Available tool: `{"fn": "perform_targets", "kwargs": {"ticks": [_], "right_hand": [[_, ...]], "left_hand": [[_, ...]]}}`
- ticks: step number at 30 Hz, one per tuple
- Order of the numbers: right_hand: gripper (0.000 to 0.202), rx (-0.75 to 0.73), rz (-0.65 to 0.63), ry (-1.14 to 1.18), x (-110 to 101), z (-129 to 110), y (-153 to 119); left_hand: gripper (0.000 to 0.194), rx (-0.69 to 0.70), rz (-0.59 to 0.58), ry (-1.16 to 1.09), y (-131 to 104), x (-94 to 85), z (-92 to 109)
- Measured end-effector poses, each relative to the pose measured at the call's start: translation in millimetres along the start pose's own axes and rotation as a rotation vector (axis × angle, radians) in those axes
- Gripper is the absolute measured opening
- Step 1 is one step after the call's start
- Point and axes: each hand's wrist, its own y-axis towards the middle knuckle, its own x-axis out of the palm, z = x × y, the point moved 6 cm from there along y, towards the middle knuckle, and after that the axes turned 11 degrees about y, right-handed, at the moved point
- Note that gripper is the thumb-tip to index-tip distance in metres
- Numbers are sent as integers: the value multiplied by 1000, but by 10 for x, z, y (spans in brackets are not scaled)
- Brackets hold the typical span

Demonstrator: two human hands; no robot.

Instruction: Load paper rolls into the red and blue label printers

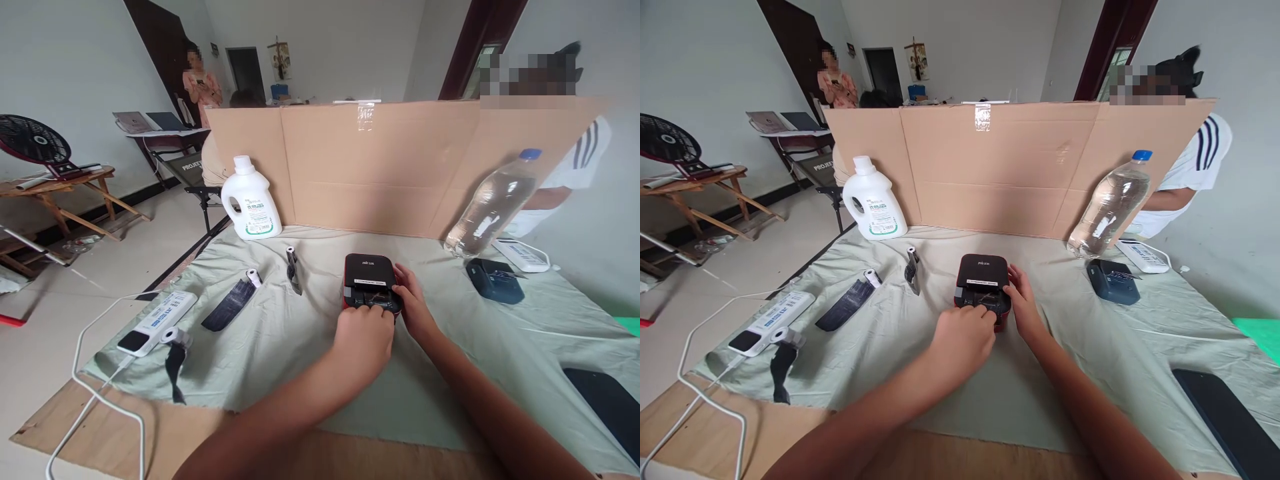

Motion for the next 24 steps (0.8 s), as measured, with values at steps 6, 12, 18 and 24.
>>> {"fn": "perform_targets", "kwargs": {"ticks": [6, 12, 18, 24], "right_hand": [[66, 60, -63, 104, 78, 119, 9], [68, 79, -66, 143, 93, 103, 7], [75, 122, -89, 68, 126, 17, 14], [65, 31, -101, 13, 81, 88, -22]], "left_hand": [[41, -315, 344, -473, 209, -30, -779], [60, -480, 12, -1302, 454, 653, -1151], [67, -466, 29, -1480, 489, 758, -1154], [66, -436, 34, -1495, 481, 744, -1178]]}}
